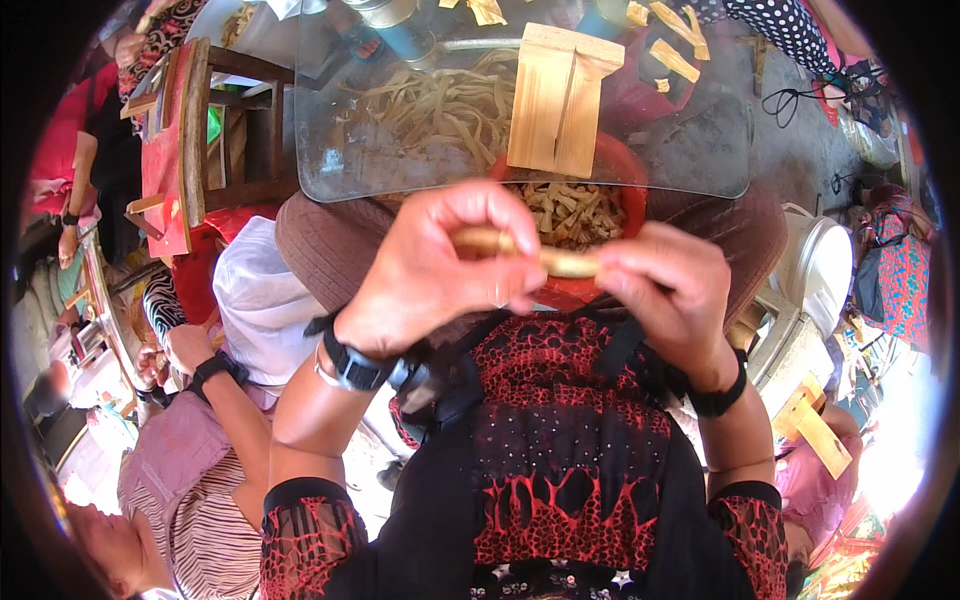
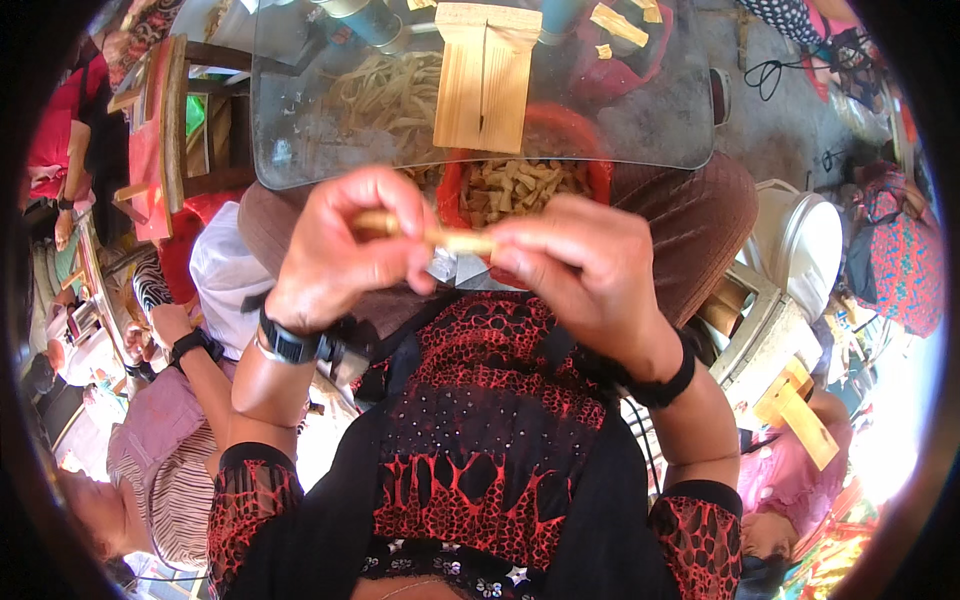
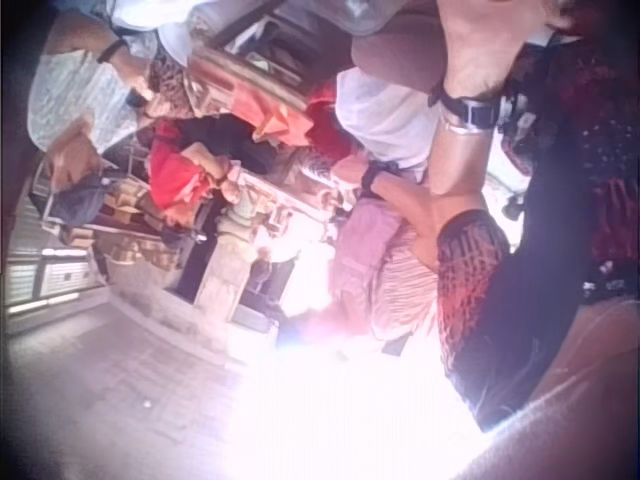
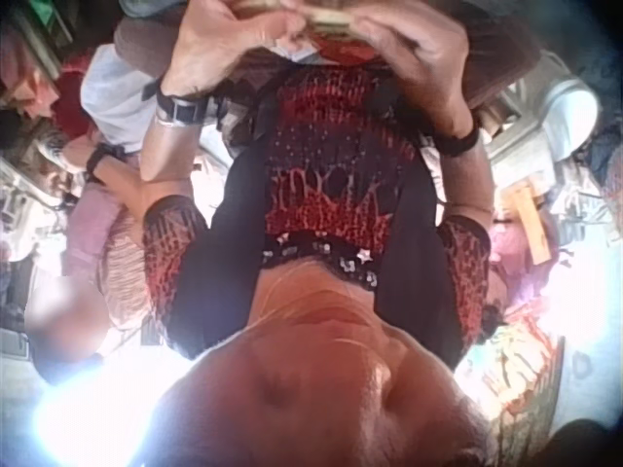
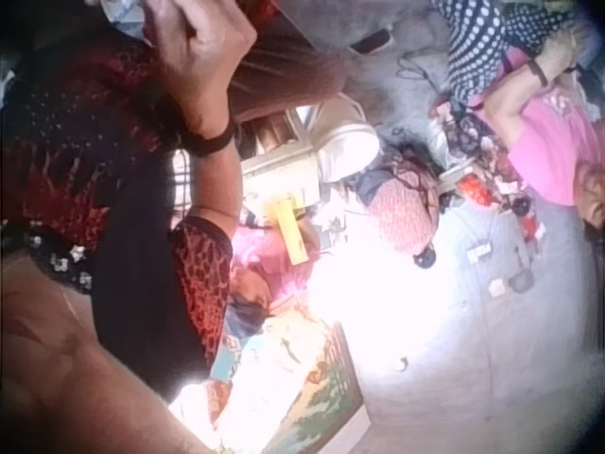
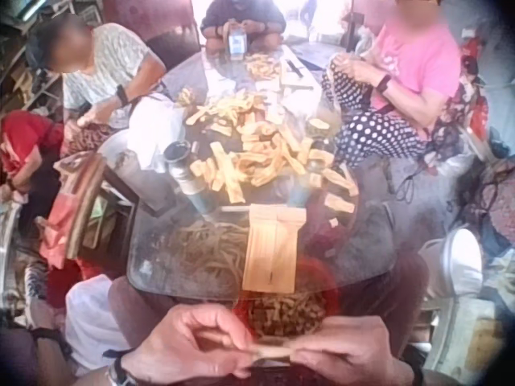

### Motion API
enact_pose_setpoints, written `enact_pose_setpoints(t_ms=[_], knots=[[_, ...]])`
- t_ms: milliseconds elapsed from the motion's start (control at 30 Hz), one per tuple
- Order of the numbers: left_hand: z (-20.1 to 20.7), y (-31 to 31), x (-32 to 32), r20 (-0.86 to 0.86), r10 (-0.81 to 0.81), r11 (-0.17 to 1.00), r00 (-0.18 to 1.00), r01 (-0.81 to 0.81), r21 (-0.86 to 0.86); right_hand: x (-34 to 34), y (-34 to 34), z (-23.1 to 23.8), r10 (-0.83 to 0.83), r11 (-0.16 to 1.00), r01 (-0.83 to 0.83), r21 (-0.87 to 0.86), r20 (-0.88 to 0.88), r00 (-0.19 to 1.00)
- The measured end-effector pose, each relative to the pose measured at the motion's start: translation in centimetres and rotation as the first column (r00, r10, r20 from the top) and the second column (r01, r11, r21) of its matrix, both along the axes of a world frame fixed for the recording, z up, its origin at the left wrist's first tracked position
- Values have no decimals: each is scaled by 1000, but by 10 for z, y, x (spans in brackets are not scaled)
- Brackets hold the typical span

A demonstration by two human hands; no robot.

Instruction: The person folds yellow paper strips into specific shapes by hand and places them into a red bowl.

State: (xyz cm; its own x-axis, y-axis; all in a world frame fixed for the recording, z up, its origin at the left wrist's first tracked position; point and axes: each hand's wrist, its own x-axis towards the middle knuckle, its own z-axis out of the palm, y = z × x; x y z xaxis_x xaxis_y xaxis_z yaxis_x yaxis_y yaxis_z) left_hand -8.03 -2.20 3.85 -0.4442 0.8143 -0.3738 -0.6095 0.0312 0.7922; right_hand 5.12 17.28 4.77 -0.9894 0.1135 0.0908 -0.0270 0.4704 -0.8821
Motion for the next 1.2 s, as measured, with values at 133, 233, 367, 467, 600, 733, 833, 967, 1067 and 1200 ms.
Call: enact_pose_setpoints(t_ms=[133, 233, 367, 467, 600, 733, 833, 967, 1067, 1200], knots=[[-25, 26, -42, -61, 96, 995, 994, -96, 9, -40, 14, -29, -267, 961, 274, 39, -118, 956], [-33, 41, -58, -16, 151, 988, 988, -151, -37, -58, 22, -44, -316, 938, 334, 91, -173, 933], [-42, 51, -71, -50, 163, 983, 985, -167, -73, -74, 25, -50, -356, 920, 380, 91, -205, 912], [-44, 54, -75, -58, 158, 982, 986, -163, -94, -78, 26, -55, -378, 915, 398, 67, -204, 903], [-50, 56, -69, -53, 148, 981, 988, -153, -120, -73, 31, -67, -322, 913, 348, 211, -148, 935], [-39, 47, -54, 44, 78, 994, 996, -74, -76, -50, 39, -57, -541, 839, 544, 37, -65, 839], [-33, 38, -14, -52, -2, 974, 999, -10, -228, -16, 45, -49, -672, 739, 651, -175, -112, 732], [-68, 40, 38, -399, -4, 943, 917, -129, -306, 23, -2, -47, -559, 829, 498, -256, -330, 760], [-79, 13, 39, -820, -341, 939, 460, 215, -269, 31, -38, -44, -438, 899, 357, -254, -545, 715], [-43, 2, 35, -414, -543, 837, 731, 432, -337, 41, -69, -41, -202, 966, 92, -240, -489, 848]])
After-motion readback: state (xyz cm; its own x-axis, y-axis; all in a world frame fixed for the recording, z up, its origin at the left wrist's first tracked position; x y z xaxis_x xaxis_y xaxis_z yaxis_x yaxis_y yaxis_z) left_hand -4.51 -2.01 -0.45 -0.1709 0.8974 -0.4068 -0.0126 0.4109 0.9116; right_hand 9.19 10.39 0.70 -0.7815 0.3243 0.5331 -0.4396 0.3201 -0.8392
